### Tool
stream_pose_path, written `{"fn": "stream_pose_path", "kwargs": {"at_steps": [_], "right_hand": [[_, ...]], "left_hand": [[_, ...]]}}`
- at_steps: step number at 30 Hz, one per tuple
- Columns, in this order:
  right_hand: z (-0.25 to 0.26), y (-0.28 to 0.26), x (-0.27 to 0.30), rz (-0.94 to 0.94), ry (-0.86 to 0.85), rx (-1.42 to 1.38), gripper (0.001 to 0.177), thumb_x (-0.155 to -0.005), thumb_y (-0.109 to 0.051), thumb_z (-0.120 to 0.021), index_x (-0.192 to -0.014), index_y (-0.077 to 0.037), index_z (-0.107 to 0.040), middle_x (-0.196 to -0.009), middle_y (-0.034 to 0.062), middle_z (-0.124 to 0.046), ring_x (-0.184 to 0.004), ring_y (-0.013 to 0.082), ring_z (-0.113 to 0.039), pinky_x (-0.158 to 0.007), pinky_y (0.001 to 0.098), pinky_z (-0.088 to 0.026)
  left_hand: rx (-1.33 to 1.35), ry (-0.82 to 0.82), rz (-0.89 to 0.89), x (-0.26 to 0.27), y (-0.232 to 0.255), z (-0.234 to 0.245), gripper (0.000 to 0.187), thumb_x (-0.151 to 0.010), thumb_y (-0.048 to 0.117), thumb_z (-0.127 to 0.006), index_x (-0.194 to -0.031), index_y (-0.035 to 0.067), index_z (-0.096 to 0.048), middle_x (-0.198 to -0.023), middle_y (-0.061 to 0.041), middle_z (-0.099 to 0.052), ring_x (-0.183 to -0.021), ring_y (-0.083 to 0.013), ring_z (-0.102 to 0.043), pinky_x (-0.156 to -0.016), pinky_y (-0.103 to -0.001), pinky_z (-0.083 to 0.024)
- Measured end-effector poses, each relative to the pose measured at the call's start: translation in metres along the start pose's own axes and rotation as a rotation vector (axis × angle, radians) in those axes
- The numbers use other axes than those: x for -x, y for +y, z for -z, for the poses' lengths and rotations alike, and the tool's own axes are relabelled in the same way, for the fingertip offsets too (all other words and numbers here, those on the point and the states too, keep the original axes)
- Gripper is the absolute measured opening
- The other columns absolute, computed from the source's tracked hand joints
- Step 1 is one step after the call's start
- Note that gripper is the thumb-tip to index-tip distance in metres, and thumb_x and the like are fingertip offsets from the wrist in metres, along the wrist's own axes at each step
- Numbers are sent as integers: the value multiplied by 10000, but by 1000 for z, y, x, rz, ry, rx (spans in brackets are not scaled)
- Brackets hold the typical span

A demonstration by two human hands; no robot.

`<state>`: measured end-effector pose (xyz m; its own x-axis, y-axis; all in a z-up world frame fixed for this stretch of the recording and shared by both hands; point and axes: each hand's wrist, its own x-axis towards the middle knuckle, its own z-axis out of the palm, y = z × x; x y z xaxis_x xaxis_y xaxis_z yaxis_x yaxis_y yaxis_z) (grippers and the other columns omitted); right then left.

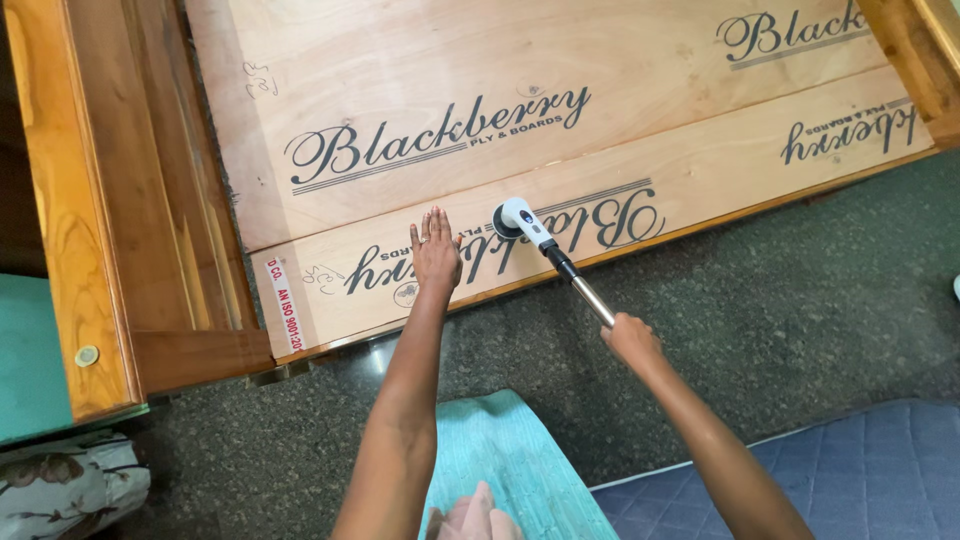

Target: The person cleans the interior wooden boards of a bed frame using a handheld motorized scrubbing brush, moving it across the surface of the plywood.

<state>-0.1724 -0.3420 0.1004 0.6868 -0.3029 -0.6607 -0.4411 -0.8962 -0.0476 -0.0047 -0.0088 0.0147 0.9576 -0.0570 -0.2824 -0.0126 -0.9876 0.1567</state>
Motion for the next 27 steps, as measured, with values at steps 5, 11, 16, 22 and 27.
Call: {"fn": "stream_pose_path", "kwargs": {"at_steps": [5,11,16,22,27], "right_hand": [[2,-5,-15,-8,20,-8,406,-976,-373,-641,-1194,-32,-682,-1126,222,-740,-1038,389,-739,-889,503,-600],[-1,19,-30,20,62,-34,410,-956,-386,-658,-1160,-33,-703,-1102,240,-743,-1042,426,-726,-912,524,-585],[-10,45,-27,16,64,-28,414,-947,-388,-660,-1141,-25,-703,-1078,257,-742,-1030,443,-728,-903,537,-590],[-22,70,-13,-4,43,-35,406,-958,-379,-635,-1136,-18,-685,-1053,257,-751,-987,432,-756,-865,534,-618],[-28,77,17,4,40,-24,387,-968,-380,-622,-1133,-37,-689,-1056,263,-740,-1004,449,-728,-885,548,-588]], "left_hand": [[-8,-5,7,-4,4,6,666,-1083,413,-246,-1642,85,-91,-1730,-33,-81,-1585,-190,-58,-1281,-439,-2],[8,-7,10,-9,7,6,665,-1082,410,-250,-1637,85,-81,-1725,-29,-71,-1583,-187,-50,-1277,-439,4],[8,-18,2,-13,15,6,669,-1080,414,-250,-1639,88,-80,-1730,-24,-66,-1583,-184,-51,-1279,-437,3],[-6,2,-20,-17,25,3,671,-1078,415,-253,-1640,88,-88,-1730,-25,-75,-1581,-187,-58,-1276,-432,0],[8,-4,-34,-12,30,1,680,-1080,438,-246,-1636,78,-89,-1728,-25,-77,-1583,-181,-59,-1276,-435,-1]]}}
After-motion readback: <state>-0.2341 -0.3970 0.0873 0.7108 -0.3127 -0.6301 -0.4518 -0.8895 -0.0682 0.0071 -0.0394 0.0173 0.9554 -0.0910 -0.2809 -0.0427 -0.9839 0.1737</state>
